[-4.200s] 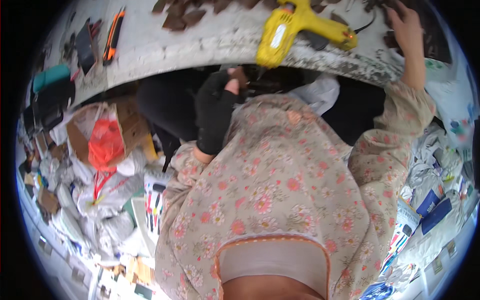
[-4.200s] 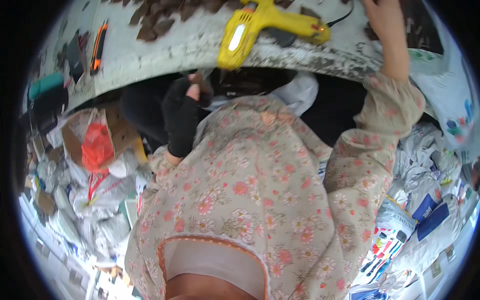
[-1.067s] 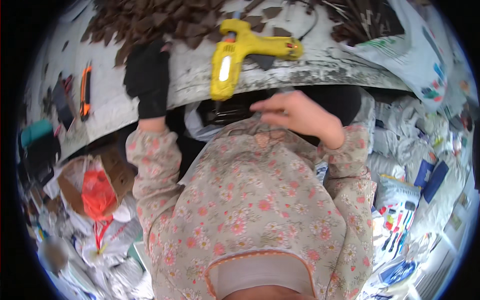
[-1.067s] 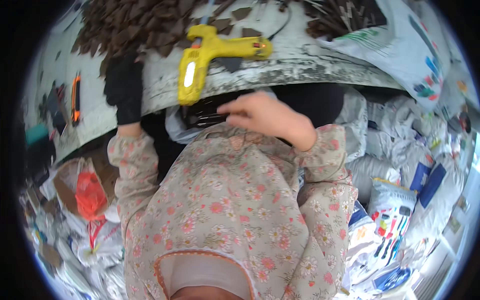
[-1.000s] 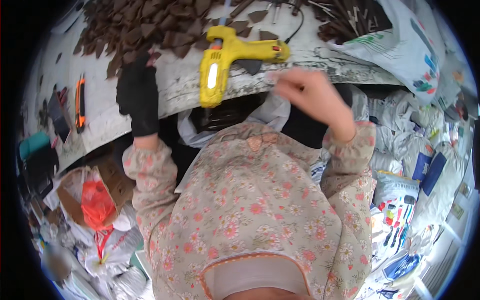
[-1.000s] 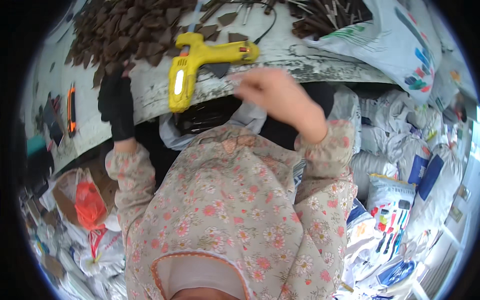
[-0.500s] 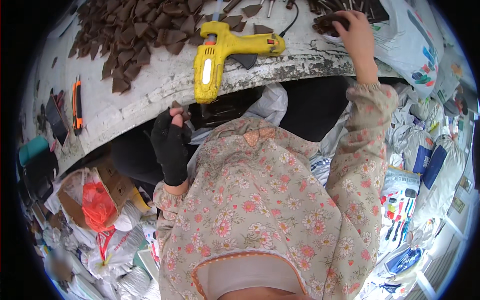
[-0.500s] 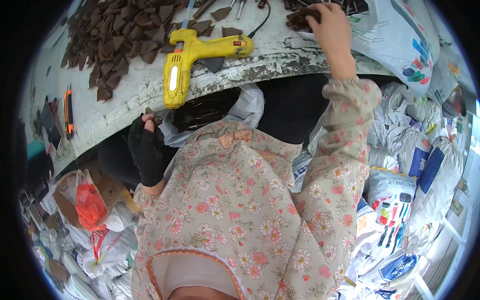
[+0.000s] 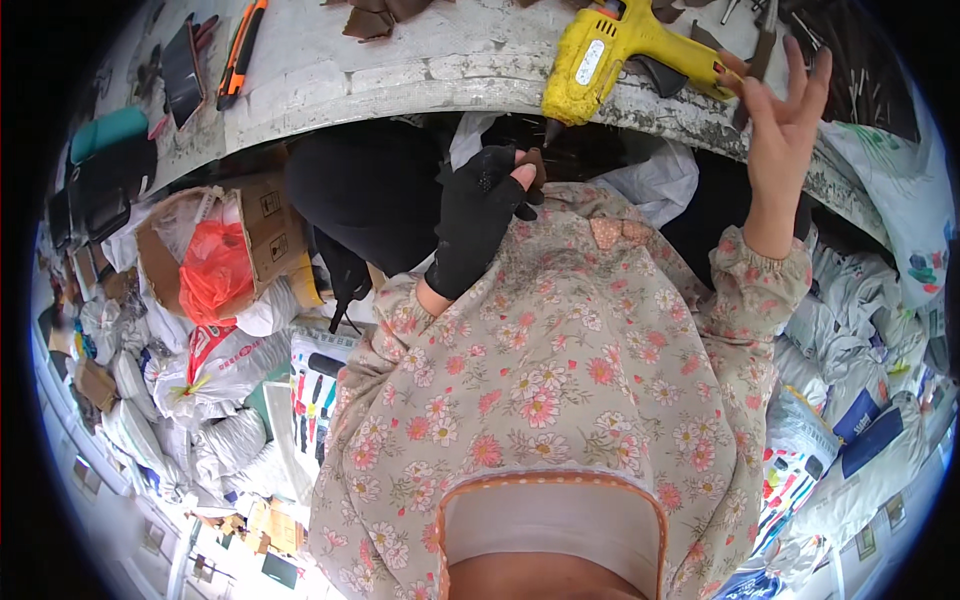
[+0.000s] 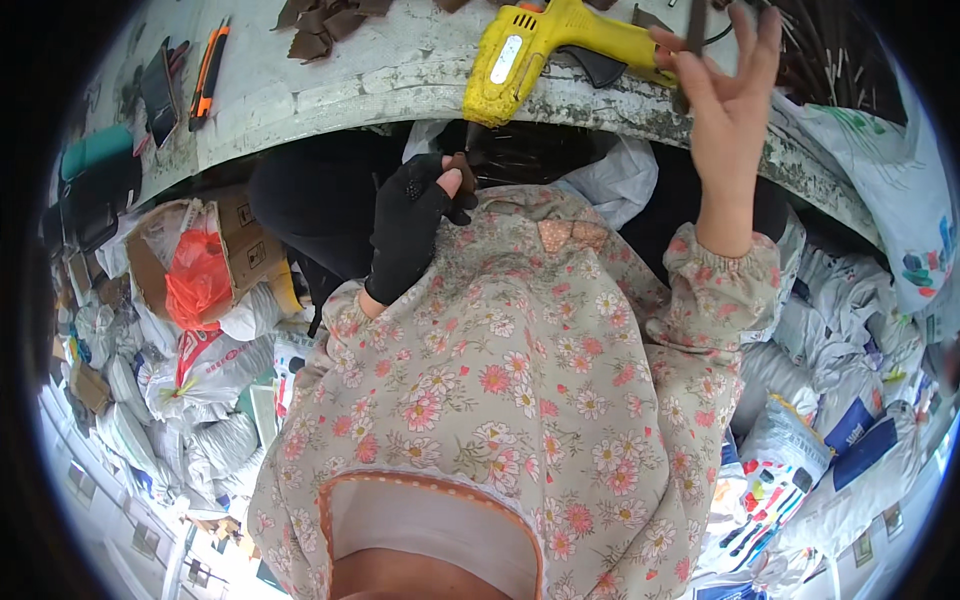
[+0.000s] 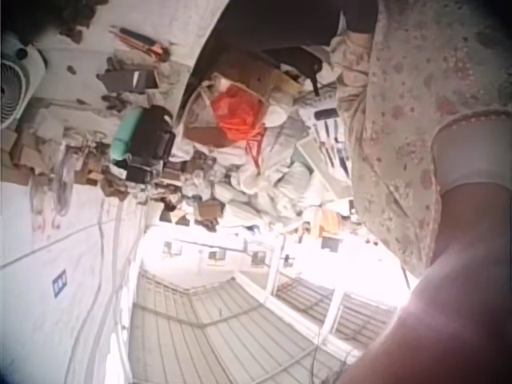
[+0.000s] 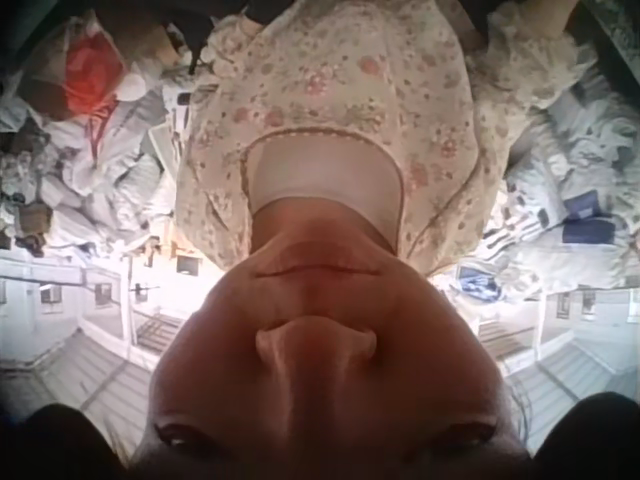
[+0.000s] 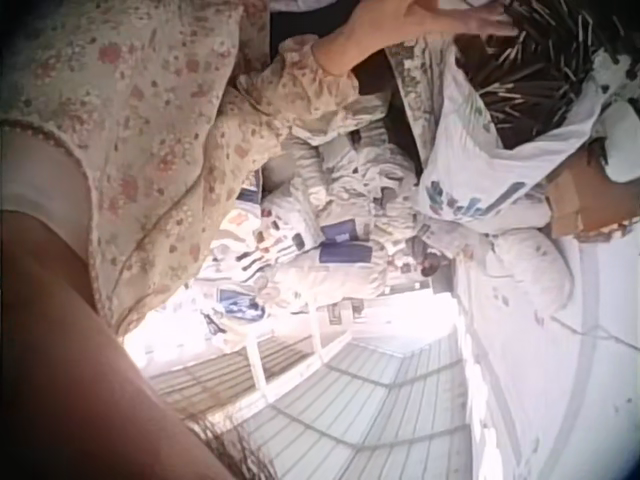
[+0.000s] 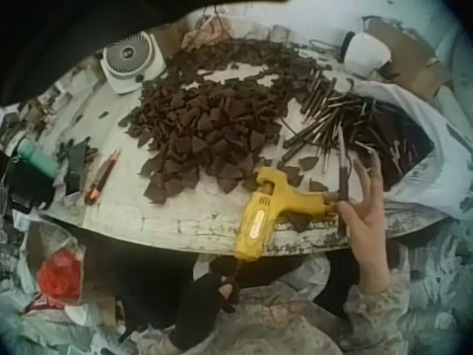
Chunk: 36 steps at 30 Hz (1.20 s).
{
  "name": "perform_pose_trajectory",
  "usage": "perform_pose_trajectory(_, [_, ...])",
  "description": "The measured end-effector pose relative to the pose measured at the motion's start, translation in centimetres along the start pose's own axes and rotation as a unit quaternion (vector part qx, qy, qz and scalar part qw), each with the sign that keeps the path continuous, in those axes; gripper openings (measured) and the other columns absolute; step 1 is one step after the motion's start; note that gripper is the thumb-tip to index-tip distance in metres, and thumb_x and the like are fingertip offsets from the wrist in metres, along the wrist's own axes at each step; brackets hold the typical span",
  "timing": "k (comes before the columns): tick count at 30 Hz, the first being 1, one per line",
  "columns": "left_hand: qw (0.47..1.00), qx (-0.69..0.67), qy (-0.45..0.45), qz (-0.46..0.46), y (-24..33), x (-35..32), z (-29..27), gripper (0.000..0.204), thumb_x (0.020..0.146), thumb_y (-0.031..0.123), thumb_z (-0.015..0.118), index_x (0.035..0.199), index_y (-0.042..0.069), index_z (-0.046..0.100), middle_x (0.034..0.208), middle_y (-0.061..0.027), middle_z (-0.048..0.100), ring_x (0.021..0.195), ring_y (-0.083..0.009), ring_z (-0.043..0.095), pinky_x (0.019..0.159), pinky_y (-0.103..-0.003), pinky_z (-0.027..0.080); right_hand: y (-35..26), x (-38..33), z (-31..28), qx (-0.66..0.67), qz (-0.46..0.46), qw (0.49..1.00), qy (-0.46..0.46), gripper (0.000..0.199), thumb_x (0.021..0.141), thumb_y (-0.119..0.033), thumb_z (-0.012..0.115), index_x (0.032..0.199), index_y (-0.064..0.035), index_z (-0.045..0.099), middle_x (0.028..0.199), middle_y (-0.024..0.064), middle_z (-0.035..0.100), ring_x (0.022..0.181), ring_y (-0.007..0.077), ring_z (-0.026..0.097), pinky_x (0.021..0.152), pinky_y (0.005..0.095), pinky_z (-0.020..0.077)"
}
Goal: Assembling small plastic components onto thin rods at a workbench.
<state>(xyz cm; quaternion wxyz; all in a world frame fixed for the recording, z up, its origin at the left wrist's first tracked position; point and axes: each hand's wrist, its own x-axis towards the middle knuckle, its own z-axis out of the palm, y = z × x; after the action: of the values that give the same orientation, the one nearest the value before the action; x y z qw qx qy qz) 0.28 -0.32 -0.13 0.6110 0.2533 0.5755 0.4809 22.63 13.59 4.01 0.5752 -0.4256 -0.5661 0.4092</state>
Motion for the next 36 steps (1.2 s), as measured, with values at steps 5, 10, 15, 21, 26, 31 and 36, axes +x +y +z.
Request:
perform_pose_trajectory(5, [1.0,0.016,-0.011,-0.017,0.5,0.1,-0.2,0.024,0.087,0.011,0.057,0.105,-0.005,0.056,0.081,-0.0081,0.062,0.064,-0.0114,0.059,0.05,-0.021,0.046,2.6,-0.2,-0.8,-0.039,0.11,0.982,-0.147,0.054,0.084,-0.003,0.051,0.136,-0.009,0.036,0.111,0.0122,0.057,0.094,0.0175,0.056,0.078,0.0258,0.0444])
perform_pose_trajectory(10, [1.0,0.029,-0.009,-0.003,1.2,0.3,0.4,0.023,0.087,0.012,0.057,0.103,-0.004,0.057,0.077,-0.0063,0.062,0.058,-0.0075,0.055,0.048,-0.02,0.043,1.4,-0.6,2.0,-0.452,-0.133,0.867,-0.164,0.055,0.076,-0.023,0.067,0.127,-0.0132,0.047,0.118,0.0075,0.054,0.102,0.0248,0.056,0.081,0.0317,0.0464])
perform_pose_trajectory(15, [0.999,0.033,-0.009,-0.007,1.8,0.3,1.0,0.021,0.087,0.015,0.057,0.1,-0.002,0.059,0.07,-0.0039,0.062,0.052,-0.0034,0.048,0.045,-0.018,0.035,2.1,0.1,1.6,-0.569,-0.09,0.795,-0.191,0.062,0.071,-0.034,0.071,0.125,-0.015,0.049,0.126,0.0064,0.05,0.107,0.0262,0.054,0.081,0.0349,0.0481])
perform_pose_trajectory(21, [0.999,0.029,-0.023,0.027,1.4,0.4,0.8,0.022,0.086,0.017,0.058,0.099,-0.001,0.06,0.069,-0.0024,0.061,0.053,-0.0013,0.043,0.048,-0.017,0.032,1.6,1.1,1.0,-0.564,-0.095,0.786,-0.235,0.057,0.075,-0.028,0.069,0.126,-0.0141,0.048,0.123,0.0074,0.052,0.103,0.0273,0.056,0.08,0.0352,0.0479])
perform_pose_trajectory(26, [0.999,0.024,0.002,0.025,1.3,0.1,0.9,0.023,0.086,0.017,0.058,0.099,-0.001,0.06,0.072,-0.0008,0.061,0.056,-0.0016,0.043,0.051,-0.018,0.033,-2.2,0.6,3.3,-0.53,-0.031,0.814,-0.237,0.058,0.07,-0.008,0.068,0.124,-0.0048,0.047,0.113,0.0164,0.053,0.1,0.035,0.054,0.085,0.0366,0.045])
perform_pose_trajectory(31, [0.997,0.035,0.031,0.061,1.1,-0.3,0.0,0.026,0.086,0.02,0.059,0.102,-0.001,0.059,0.078,-0.0003,0.059,0.065,-0.0039,0.048,0.056,-0.019,0.037,1.2,-1.3,1.5,-0.463,-0.169,0.852,-0.178,0.051,0.078,-0.019,0.066,0.125,-0.0105,0.049,0.118,0.009,0.055,0.096,0.0281,0.058,0.078,0.0343,0.0477])
perform_pose_trajectory(36, [0.994,-0.077,0.012,0.081,1.7,0.3,-0.2,0.024,0.088,0.03,0.058,0.092,0.006,0.057,0.076,0.0002,0.054,0.064,-0.0078,0.049,0.057,-0.023,0.04,-5.7,-5.3,2.1,-0.139,0.238,0.867,-0.414,0.038,0.081,-0.003,0.058,0.119,-0.0009,0.054,0.088,0.0079,0.061,0.073,0.0186,0.058,0.068,0.027,0.045])
